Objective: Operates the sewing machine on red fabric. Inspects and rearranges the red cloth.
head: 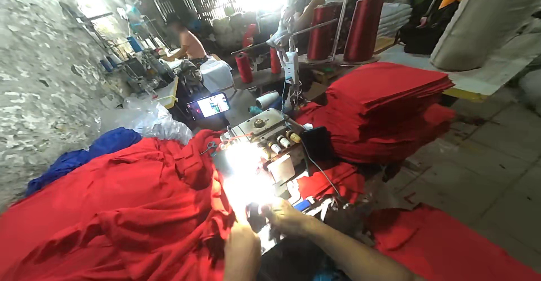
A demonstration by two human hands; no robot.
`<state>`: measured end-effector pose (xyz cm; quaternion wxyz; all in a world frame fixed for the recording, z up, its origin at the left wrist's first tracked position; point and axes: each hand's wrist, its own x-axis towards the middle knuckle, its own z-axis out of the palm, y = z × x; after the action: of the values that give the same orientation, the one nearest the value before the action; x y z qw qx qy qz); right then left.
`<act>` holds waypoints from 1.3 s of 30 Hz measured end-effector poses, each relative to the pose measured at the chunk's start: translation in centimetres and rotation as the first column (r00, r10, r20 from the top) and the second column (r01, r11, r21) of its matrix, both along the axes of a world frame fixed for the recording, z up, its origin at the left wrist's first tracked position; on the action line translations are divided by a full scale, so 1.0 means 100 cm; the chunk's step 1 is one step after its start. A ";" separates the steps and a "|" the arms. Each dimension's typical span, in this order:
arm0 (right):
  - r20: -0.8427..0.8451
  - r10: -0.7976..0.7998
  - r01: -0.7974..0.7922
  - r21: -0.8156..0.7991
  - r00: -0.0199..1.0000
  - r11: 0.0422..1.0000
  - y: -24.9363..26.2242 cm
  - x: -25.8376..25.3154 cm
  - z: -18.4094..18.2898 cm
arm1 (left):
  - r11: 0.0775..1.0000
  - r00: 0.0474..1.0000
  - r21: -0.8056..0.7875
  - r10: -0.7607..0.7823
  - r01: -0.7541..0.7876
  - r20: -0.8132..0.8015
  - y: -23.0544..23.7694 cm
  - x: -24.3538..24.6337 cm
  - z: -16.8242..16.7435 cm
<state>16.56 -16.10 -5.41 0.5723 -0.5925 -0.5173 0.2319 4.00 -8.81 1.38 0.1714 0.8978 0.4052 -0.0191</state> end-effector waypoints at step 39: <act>0.673 -0.492 0.823 -0.344 0.552 0.453 -0.515 -0.077 0.023 | 0.205 0.858 -0.851 -0.302 0.484 0.415 -0.231 0.210 -0.082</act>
<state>8.83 -67.65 -3.14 0.2342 -0.9400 -0.2475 -0.0159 25.04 -31.92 -6.78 0.6773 0.6991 0.0599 -0.2213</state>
